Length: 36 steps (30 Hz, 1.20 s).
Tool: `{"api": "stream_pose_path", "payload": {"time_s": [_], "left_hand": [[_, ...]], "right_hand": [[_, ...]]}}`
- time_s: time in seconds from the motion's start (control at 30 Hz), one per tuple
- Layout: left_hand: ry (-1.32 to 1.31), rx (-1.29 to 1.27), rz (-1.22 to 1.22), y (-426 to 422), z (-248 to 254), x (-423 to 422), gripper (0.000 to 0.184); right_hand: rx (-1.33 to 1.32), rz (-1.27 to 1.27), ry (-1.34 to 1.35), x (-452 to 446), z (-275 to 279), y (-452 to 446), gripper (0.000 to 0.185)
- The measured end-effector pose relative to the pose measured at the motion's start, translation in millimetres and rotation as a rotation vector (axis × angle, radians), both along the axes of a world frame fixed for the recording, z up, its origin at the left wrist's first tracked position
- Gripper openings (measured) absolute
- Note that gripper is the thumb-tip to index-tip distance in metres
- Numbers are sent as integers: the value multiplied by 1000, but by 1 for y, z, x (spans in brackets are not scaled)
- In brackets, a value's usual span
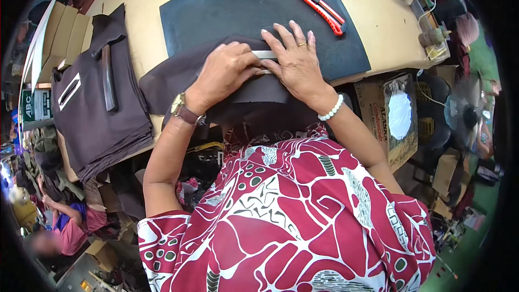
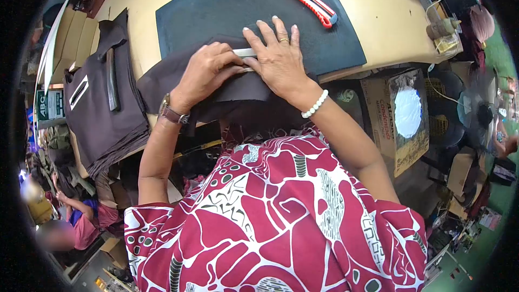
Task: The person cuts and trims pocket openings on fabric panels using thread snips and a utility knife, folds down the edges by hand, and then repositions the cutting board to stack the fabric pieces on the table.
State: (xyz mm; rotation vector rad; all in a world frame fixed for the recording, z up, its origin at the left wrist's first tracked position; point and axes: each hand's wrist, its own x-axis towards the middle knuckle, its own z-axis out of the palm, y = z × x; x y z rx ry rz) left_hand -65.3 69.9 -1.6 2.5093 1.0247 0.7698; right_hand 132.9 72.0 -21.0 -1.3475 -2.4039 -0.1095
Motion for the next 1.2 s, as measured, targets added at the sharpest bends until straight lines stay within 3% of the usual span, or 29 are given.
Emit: {"api": "stream_pose_path", "payload": {"time_s": [0.07, 0.2, 0.53, 0.8, 1.03, 1.2], "left_hand": [[114, -75, 37, -2, 7, -20, 13], [36, -111, 128, -12, 5, -47, 13], [-3, -9, 268, -21, -9, -58, 25], [-76, -8, 374, -39, -11, -67, 34], [-90, 63, 369, -39, -20, -68, 35], [-116, 43, 389, -41, -17, -65, 35]], "right_hand": [[3, -28, 4, -4, 2, -2, 59], [-71, -147, -8, 25, 1, -6, 64], [-49, 9, 36, -71, -8, -8, 65], [-360, 131, 246, -49, 0, 12, 64], [-127, 106, 92, -63, -1, 7, 62], [-162, 124, 196, -61, -8, 9, 62]]}}
